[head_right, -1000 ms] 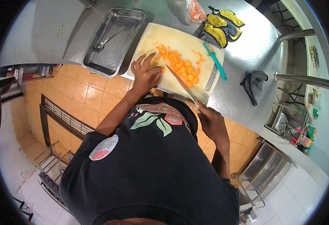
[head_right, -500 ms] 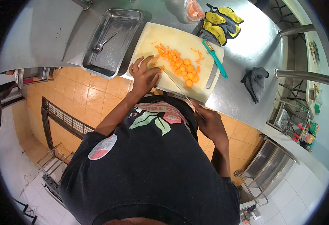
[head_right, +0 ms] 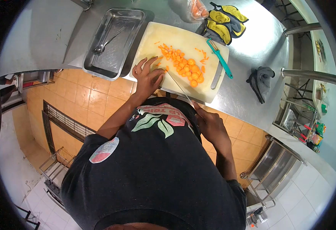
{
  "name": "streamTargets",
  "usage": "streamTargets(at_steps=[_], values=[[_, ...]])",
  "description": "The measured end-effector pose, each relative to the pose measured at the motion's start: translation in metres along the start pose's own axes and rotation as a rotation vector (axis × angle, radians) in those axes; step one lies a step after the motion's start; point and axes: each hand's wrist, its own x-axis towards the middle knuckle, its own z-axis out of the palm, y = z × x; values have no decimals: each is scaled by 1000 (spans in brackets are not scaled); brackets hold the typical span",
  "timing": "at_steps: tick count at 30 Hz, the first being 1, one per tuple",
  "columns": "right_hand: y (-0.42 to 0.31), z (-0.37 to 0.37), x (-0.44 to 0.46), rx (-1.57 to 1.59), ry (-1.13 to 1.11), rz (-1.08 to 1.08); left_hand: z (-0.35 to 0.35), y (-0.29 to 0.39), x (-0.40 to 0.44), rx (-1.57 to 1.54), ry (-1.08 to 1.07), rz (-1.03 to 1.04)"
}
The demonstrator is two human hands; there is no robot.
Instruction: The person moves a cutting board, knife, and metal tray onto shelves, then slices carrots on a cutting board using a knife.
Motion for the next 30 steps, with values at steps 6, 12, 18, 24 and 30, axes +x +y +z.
streamTargets(at_steps=[6, 12, 18, 24, 30], values=[[-15, -16, -4, -36, -93, 171, -2, 6, 7, 48, -13, -67], [-20, -35, -12, 33, -213, 363, 1, 4, 7, 2, 56, -130], [-8, -44, -12, 2, -182, 210, -1, -7, 31, 2, 144, -115], [-2, -50, -11, 102, -78, 82, 2, -30, 79, 13, -91, -48], [7, -52, -11, 85, -29, 52, -4, -30, 90, 131, -106, -28]])
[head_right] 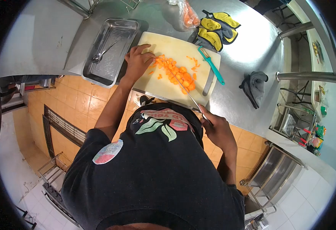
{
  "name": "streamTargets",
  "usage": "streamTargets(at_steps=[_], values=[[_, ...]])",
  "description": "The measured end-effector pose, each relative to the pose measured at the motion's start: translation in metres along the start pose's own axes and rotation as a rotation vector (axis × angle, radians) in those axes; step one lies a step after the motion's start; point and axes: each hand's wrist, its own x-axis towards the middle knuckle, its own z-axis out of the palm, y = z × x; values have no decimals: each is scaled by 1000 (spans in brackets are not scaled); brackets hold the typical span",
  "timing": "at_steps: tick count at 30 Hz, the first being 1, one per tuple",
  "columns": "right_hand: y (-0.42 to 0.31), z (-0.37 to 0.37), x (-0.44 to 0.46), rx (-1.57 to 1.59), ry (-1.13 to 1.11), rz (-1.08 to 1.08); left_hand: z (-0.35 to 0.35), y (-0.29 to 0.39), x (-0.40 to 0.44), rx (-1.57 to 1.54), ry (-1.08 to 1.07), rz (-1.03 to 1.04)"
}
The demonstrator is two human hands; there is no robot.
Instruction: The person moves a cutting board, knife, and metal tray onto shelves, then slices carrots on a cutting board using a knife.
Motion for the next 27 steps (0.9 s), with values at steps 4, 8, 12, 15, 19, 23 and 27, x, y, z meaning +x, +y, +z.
streamTargets(at_steps=[4, 8, 12, 15, 19, 23, 27], values=[[12, 2, 4, -18, 44, -98, 1, 2, -8, 4, -19, -55], [13, 1, 9, -12, 18, -113, 10, 9, -10, 40, -1, -33], [18, 0, 13, -38, 1, -184, 10, 21, -6, 18, 2, -30], [24, 0, 15, -63, -6, -217, 7, 29, -3, 43, -46, -21], [28, -2, 14, -59, 3, -224, 14, 31, 0, 60, -66, -60], [31, -9, 10, -57, -11, -190, 16, 34, 1, 95, -81, -78], [29, -19, 14, -68, -85, -70, 6, 40, -1, -97, -38, -154]])
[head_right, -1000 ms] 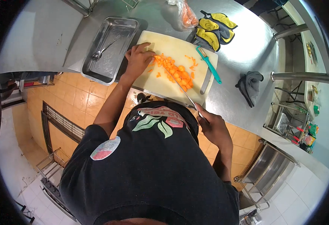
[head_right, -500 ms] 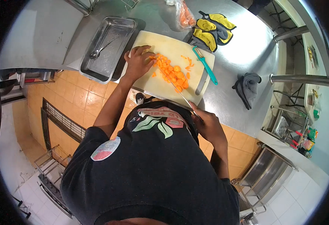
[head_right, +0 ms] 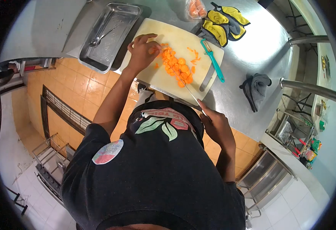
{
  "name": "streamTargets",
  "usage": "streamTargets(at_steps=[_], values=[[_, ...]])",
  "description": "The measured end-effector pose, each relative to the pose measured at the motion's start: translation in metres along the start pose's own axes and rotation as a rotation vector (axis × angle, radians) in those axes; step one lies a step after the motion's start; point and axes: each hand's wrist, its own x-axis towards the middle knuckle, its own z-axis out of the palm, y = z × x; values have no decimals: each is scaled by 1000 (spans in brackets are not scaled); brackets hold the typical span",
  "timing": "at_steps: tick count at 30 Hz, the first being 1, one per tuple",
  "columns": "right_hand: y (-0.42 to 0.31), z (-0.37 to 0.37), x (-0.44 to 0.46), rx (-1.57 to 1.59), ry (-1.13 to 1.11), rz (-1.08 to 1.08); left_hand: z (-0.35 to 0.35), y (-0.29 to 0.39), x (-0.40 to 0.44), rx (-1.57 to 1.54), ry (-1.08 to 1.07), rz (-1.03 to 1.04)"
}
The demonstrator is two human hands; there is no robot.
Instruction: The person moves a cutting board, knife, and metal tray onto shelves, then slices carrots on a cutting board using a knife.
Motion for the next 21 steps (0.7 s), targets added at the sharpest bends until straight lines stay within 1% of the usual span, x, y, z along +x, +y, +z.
streamTargets(at_steps=[1, 4, 5, 6, 8, 10, 11, 15, 17, 18, 21], values=[[-3, -3, 3, 12, -34, 55, -12, 11, 0, 63, 88, 5], [-7, -9, 10, 7, -48, -30, -30, -5, -2, -424, 191, -84], [-9, -10, 13, -40, -62, -59, -35, -4, -9, -446, 288, -123], [-13, -11, 17, -87, -76, -92, -46, -3, -19, -501, 239, -330], [-14, -7, 29, -150, -90, -168, -54, -14, -43, -394, 227, -423], [-12, 1, 41, -177, -95, -254, -55, -20, -67, -377, 231, -496], [-14, 3, 48, -143, -143, -238, -55, -22, -77, -365, 227, -529], [-24, 24, 69, -148, -123, -316, -51, -29, -99, -323, 226, -539], [-27, 35, 75, -142, -86, -347, -57, -27, -98, -247, 204, -581], [-31, 40, 77, -146, -99, -326, -60, -28, -97, -209, 195, -600], [-41, 50, 79, -155, -119, -258, -55, -37, -95, -168, 248, -521]])
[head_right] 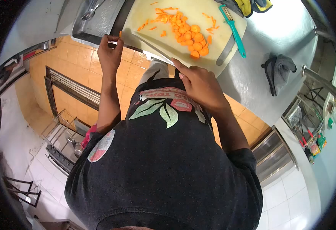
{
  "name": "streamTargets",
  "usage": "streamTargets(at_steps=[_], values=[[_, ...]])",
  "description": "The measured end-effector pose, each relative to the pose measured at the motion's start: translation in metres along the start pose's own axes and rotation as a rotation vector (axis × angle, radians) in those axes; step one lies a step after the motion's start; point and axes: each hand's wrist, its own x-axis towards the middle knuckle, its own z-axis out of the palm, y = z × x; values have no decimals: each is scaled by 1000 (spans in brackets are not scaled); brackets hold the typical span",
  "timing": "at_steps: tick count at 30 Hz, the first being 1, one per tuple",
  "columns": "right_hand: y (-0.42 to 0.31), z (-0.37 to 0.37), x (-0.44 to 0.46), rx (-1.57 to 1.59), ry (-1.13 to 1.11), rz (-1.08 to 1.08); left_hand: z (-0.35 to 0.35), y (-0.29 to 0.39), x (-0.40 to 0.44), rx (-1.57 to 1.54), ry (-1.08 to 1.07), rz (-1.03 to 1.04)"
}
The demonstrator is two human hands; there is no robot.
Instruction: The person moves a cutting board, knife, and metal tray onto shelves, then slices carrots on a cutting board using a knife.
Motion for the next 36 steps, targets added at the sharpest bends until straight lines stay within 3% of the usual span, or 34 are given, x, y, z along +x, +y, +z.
streamTargets(at_steps=[7, 13, 16, 20, 23, 36], values=[[-16, 10, -12, 16, 164, 161, 22, 4, -1, 60, -86, 239], [-15, 20, -30, 14, 328, 245, 33, 7, 7, -65, -243, 429], [-32, 27, -34, 107, 307, 268, 24, 4, 14, -122, -260, 390], [-33, 51, -29, 83, 383, 70, 23, -5, 21, -172, -294, 473], [-40, 56, -24, 87, 273, 172, 30, -12, 23, -206, -307, 542], [-37, 60, -23, 14, 322, 92, 40, -13, 14, -129, -131, 571]])
